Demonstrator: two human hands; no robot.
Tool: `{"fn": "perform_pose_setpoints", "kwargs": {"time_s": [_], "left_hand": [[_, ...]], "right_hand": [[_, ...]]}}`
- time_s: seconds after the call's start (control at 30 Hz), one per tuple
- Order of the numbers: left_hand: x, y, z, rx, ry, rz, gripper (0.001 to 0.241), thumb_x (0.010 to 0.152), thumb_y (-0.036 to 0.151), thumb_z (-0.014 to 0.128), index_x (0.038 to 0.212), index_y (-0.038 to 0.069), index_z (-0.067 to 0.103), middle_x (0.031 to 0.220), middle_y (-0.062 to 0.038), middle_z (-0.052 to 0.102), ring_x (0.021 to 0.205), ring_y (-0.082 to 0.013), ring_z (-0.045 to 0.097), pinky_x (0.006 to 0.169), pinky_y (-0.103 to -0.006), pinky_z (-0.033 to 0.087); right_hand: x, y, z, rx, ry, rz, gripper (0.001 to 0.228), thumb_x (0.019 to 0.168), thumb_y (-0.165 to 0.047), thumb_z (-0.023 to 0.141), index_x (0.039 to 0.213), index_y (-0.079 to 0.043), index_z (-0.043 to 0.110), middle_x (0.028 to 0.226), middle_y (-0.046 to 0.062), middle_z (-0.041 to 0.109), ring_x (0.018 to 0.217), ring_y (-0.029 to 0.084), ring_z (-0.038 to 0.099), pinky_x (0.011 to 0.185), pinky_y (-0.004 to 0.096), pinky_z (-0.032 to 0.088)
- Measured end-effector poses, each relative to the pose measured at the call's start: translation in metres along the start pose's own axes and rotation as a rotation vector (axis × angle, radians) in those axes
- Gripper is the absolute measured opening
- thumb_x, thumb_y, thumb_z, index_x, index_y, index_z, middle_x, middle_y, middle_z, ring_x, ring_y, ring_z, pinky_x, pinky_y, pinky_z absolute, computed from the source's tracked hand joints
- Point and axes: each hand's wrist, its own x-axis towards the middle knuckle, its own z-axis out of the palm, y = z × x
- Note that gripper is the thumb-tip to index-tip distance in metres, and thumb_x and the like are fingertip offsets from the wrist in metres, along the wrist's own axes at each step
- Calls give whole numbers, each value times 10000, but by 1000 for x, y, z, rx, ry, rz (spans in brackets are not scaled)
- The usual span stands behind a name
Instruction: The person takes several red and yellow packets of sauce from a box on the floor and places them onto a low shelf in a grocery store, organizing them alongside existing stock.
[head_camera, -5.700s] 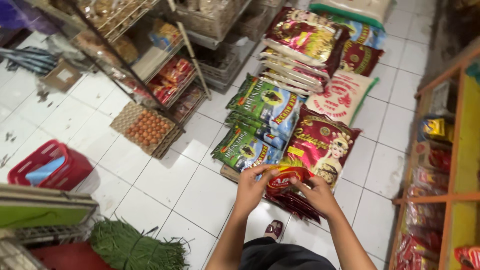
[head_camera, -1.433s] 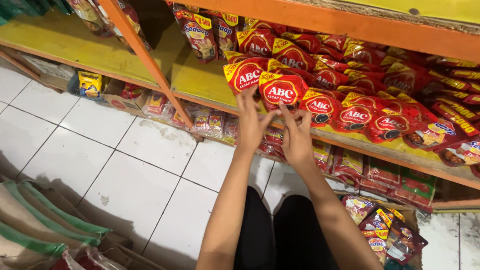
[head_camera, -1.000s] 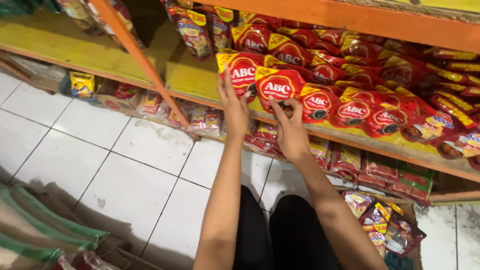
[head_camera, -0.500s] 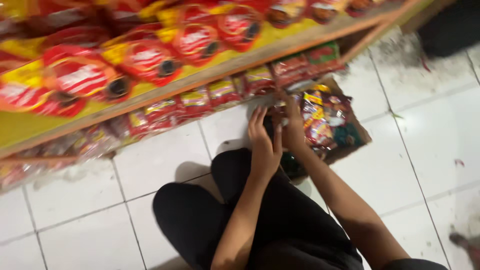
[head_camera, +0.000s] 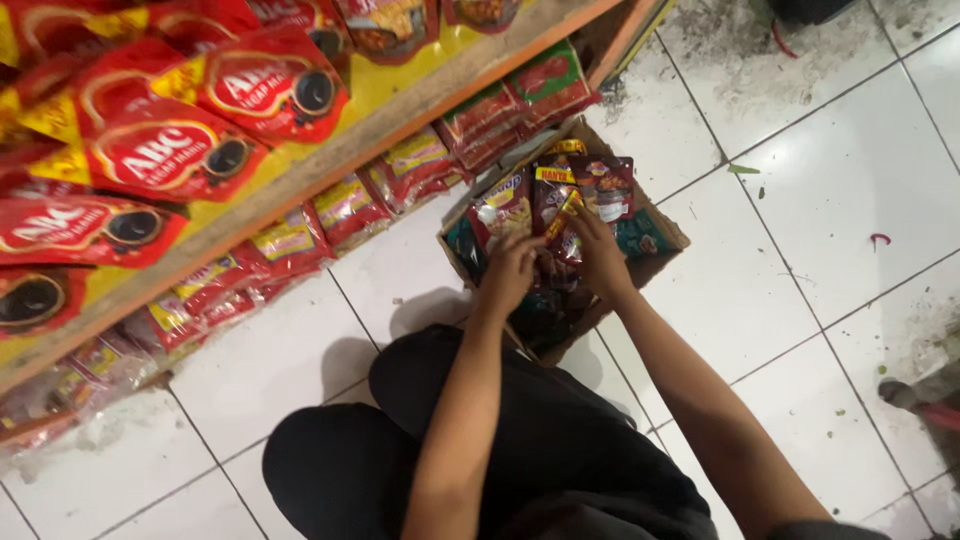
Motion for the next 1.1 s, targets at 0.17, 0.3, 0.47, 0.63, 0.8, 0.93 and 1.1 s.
{"fn": "perform_pose_setpoints", "kwargs": {"time_s": [0.17,0.3,0.47,0.63,0.8,0.93,1.1], "left_hand": [[-4,11,-32,-75,61,-209,291,986,61,603,1267,87,674,1296,-149,680,1254,-342,616,1076,-404,470],[-3,28,-54,-99,-21,-288,453,888,120,718,1334,92,643,1295,-163,674,1215,-340,645,1002,-393,517],[12,63,-47,-224,-80,87,873,642,264,939,1366,-13,538,1284,-234,611,1178,-355,585,977,-461,485],[9,62,-31,-516,-9,-261,401,971,280,791,1268,21,712,1111,-101,777,972,-163,703,871,-306,559],[6,50,-55,-667,338,-496,345,903,231,792,1166,16,730,1051,-31,769,917,-99,697,821,-270,537],[12,63,-66,-797,522,-610,347,873,202,802,1160,19,735,1056,-16,757,906,-94,678,806,-275,525],[24,75,-98,-871,453,-566,371,888,219,803,1176,-2,728,1064,-42,752,913,-124,670,803,-304,525]], "right_hand": [[27,19,7,-344,-368,-148,514,750,-143,718,1262,-158,665,1449,85,539,1221,333,576,969,415,525],[26,25,-44,-218,-391,-10,253,900,-70,642,1105,-176,746,1377,-9,617,1249,239,611,964,366,549],[51,-39,-118,-67,-461,43,413,655,-93,774,1066,-126,752,1169,50,635,1122,276,619,883,387,534],[70,-78,-117,476,-4,-34,197,879,-67,765,1066,-84,706,1244,87,614,1185,278,609,941,386,526],[79,-4,-72,34,133,264,443,883,-66,673,1326,-67,666,1297,118,636,1169,325,577,923,450,498],[83,66,-28,-614,-112,-58,474,880,-124,696,1345,-37,663,1335,136,618,1239,294,529,939,434,477],[92,42,-61,-191,-448,221,344,909,-244,717,1224,-106,698,1105,137,707,1052,338,652,889,451,521]]}}
